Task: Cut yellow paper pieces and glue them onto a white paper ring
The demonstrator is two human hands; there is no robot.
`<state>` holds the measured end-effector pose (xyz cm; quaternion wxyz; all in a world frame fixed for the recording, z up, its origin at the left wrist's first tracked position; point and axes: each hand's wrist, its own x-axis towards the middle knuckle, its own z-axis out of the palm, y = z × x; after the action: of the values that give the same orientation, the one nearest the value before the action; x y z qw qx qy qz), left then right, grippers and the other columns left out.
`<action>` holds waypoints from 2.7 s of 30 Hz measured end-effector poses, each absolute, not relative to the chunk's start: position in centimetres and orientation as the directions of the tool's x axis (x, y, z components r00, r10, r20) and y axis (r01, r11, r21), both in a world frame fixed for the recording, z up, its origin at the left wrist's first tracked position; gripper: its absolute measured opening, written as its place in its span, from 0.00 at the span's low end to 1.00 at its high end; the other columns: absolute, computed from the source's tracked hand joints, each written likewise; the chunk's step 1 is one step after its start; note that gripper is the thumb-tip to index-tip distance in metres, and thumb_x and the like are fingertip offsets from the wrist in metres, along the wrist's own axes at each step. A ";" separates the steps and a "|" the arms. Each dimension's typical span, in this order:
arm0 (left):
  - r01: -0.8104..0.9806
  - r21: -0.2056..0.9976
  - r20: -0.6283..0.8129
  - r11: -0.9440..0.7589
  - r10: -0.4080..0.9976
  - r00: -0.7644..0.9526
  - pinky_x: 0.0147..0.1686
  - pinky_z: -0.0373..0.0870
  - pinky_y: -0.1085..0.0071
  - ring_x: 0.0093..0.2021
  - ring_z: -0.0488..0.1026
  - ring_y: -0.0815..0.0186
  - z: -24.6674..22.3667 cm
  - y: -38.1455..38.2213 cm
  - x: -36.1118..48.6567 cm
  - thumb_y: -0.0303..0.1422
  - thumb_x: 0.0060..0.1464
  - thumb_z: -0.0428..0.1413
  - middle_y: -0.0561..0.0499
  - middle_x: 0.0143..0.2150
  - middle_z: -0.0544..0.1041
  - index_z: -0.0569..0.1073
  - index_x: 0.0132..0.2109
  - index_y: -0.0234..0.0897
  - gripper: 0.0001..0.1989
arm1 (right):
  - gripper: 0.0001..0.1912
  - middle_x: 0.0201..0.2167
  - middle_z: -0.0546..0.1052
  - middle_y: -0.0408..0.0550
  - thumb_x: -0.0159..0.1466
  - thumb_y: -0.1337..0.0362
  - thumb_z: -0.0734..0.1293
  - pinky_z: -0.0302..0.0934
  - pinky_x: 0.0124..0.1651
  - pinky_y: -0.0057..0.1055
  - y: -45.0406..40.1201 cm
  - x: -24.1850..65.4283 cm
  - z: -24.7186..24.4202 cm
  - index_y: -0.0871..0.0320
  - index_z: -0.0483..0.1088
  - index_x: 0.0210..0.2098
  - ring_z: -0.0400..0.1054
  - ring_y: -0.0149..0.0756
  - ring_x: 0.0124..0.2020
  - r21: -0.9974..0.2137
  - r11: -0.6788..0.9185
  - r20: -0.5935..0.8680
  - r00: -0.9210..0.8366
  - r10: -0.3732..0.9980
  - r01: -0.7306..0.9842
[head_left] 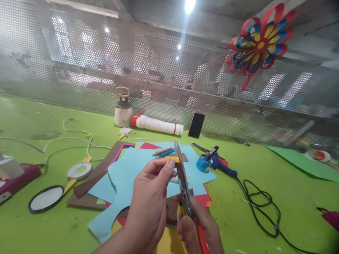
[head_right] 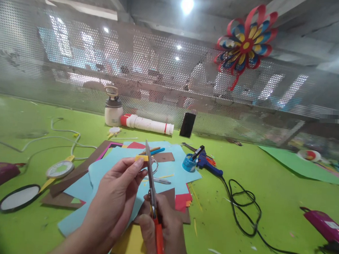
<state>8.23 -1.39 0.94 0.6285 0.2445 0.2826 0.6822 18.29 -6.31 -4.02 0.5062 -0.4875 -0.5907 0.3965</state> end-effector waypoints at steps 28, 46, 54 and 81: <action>-0.228 0.973 0.069 0.031 0.906 0.418 0.41 0.64 0.69 0.37 0.72 0.66 1.5 0.1 3.7 0.33 0.47 0.65 0.50 0.32 0.77 0.77 0.27 0.35 0.07 | 0.24 0.36 0.76 0.50 0.65 0.51 0.62 0.67 0.35 0.28 -8.1 29.0 1.9 0.55 0.67 0.57 0.71 0.38 0.31 -0.719 0.385 0.079 -0.482 0.872 0.578; -0.213 0.974 0.013 0.077 0.921 0.388 0.40 0.64 0.67 0.33 0.71 0.65 1.2 0.4 3.8 0.30 0.45 0.64 0.48 0.30 0.77 0.77 0.25 0.35 0.05 | 0.33 0.22 0.63 0.41 0.64 0.40 0.57 0.49 0.23 0.27 -8.0 27.4 0.0 0.59 0.70 0.54 0.53 0.29 0.21 -0.796 0.319 0.085 -0.427 0.900 0.514; -0.198 0.978 0.022 0.060 0.922 0.387 0.40 0.63 0.67 0.33 0.71 0.65 1.2 0.4 3.8 0.30 0.45 0.63 0.48 0.31 0.77 0.77 0.26 0.34 0.05 | 0.32 0.23 0.63 0.41 0.65 0.42 0.55 0.51 0.26 0.28 -8.1 28.0 -0.4 0.57 0.65 0.58 0.54 0.32 0.23 -0.741 0.349 0.045 -0.476 0.878 0.573; -0.186 0.981 0.026 0.050 0.921 0.389 0.40 0.62 0.67 0.34 0.70 0.64 1.1 0.4 3.8 0.31 0.45 0.63 0.48 0.30 0.77 0.77 0.24 0.35 0.05 | 0.27 0.19 0.69 0.46 0.61 0.45 0.63 0.64 0.27 0.29 -7.9 28.0 -0.9 0.60 0.76 0.48 0.64 0.36 0.20 -0.717 0.385 0.182 -0.376 0.908 0.582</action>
<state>3.84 0.43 1.06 0.6384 0.5356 0.3431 0.4335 28.01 -7.85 -0.94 0.2895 -0.4775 -0.7801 0.2822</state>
